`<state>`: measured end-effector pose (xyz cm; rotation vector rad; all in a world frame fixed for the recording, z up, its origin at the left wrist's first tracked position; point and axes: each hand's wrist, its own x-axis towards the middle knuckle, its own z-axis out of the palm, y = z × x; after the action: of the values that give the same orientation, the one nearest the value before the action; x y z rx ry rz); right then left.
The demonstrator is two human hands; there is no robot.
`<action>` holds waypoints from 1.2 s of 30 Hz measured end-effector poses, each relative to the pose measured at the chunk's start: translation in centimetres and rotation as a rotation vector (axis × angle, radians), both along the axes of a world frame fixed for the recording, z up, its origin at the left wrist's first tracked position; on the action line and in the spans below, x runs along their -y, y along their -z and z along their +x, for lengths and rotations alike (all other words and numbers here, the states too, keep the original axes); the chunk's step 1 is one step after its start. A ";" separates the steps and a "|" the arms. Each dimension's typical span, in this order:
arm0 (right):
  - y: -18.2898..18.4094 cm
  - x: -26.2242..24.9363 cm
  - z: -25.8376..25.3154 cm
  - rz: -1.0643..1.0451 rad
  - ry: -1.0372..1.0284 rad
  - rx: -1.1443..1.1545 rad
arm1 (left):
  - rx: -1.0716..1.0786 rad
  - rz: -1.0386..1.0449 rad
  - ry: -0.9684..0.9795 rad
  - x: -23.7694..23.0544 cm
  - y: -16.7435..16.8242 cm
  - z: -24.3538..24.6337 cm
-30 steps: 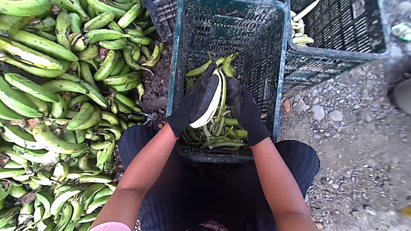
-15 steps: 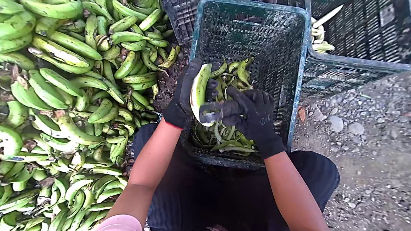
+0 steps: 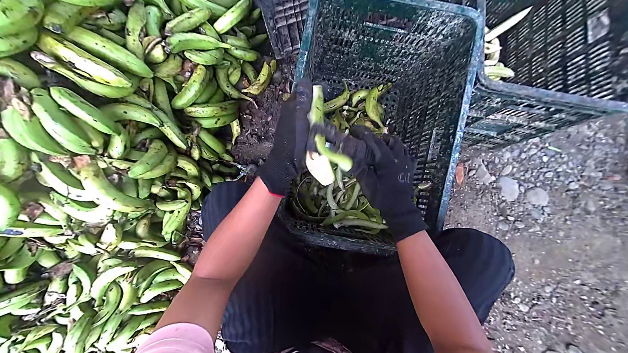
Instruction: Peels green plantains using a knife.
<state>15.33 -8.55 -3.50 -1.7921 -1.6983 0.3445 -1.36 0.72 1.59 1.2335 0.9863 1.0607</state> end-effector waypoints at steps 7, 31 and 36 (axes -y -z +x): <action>0.4 -1.3 0.8 -0.223 0.060 -0.595 | -0.267 0.172 0.179 2.3 0.8 1.6; 0.5 0.1 2.6 0.245 -0.378 0.210 | 0.259 -0.433 0.432 -1.9 -0.5 -2.1; 0.5 0.5 2.0 0.177 -0.339 0.234 | 0.229 -0.423 0.410 -1.8 -0.4 -2.1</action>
<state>17.37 -9.03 -4.02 -1.4605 -2.1325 0.1227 -3.44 2.50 1.94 0.8896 0.6942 0.6140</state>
